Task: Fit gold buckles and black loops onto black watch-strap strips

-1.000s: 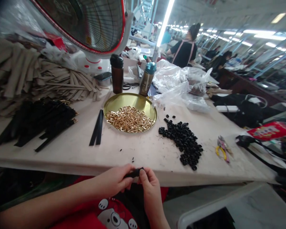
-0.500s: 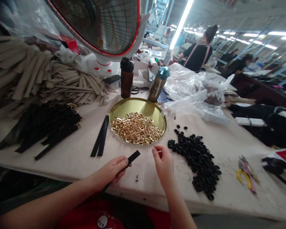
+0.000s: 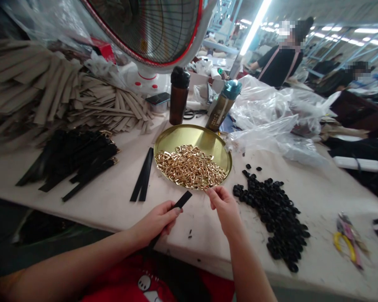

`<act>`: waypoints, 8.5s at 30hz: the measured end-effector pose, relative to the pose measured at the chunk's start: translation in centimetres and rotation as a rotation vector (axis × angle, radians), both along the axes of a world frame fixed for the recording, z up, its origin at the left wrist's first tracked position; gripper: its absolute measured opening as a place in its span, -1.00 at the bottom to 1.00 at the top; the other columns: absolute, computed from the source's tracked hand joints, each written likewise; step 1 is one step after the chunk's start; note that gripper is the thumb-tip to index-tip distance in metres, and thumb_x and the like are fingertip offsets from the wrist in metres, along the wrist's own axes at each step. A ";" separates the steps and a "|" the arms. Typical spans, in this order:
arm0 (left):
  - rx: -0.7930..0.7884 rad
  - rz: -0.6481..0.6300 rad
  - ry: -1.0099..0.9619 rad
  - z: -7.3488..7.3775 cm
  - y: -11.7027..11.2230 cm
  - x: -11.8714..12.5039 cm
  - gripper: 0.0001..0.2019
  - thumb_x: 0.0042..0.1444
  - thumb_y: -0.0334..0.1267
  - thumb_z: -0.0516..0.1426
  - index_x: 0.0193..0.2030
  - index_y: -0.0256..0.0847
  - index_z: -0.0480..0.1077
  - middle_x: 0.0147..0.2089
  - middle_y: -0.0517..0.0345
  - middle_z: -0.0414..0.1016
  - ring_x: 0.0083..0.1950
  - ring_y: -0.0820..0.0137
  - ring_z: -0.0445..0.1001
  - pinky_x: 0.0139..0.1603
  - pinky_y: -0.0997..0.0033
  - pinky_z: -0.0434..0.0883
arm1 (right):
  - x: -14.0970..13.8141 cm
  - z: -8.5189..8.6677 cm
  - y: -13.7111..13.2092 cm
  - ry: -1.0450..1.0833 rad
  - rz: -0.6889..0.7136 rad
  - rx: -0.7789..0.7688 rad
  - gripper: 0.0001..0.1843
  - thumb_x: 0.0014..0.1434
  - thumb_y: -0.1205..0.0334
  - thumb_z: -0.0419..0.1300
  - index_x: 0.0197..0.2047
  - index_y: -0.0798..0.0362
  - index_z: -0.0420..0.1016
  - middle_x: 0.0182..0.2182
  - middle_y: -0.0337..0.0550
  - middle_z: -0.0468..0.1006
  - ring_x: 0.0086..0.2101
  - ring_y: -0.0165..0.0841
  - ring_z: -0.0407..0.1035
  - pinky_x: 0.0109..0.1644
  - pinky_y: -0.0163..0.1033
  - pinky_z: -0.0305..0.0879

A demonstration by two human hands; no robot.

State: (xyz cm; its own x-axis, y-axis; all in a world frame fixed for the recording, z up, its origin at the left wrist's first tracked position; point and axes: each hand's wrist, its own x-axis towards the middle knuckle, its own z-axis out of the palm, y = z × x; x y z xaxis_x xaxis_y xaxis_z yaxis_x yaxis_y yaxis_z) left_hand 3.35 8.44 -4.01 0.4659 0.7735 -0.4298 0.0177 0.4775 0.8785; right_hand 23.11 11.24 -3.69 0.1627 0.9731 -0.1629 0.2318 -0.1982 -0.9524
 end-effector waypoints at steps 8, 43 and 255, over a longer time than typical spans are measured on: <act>0.136 0.005 -0.060 1.6 -1.0 0.2 -0.75 0.05 -0.07 0.04 -0.33 -0.25 0.17 -0.64 0.40 0.13 -0.67 0.62 0.10 -0.66 0.61 0.09 | -4.5 0.7 -7.7 0.358 0.073 -0.117 -0.76 -0.03 0.07 0.26 -0.36 0.06 0.44 -0.56 -0.29 0.33 -0.54 -0.47 0.14 -0.45 -0.35 0.10; 0.614 -0.509 0.396 2.0 -3.2 -0.9 -0.72 0.14 -0.20 -0.11 -0.36 -0.26 0.36 -0.47 0.23 0.34 -0.43 0.48 0.27 -0.43 0.53 0.16 | -4.8 -1.7 -10.8 0.829 -0.293 -0.181 -0.79 -0.13 0.15 0.35 -0.40 0.00 0.45 -0.47 -0.32 0.47 -0.55 -0.52 0.28 -0.47 -0.37 0.30; -0.233 -0.409 0.102 -0.4 -5.6 0.6 -0.88 -0.04 -0.30 0.14 -0.37 -0.32 0.34 -0.55 0.25 0.40 -0.49 0.52 0.41 -0.44 0.55 0.31 | -2.5 -1.6 -15.5 -0.391 0.273 -0.028 -0.86 0.12 0.15 0.03 -0.37 0.00 0.33 -0.59 -0.28 0.36 -0.59 -0.42 0.20 -0.52 -0.33 0.13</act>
State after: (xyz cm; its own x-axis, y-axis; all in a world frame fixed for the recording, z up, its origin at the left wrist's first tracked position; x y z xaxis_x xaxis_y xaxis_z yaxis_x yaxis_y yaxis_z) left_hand 3.96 2.80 -4.41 0.6584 0.4131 -0.6292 0.3260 0.5970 0.7330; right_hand 20.58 -4.27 -5.30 -0.0437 0.9849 -0.1675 0.6188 -0.1050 -0.7785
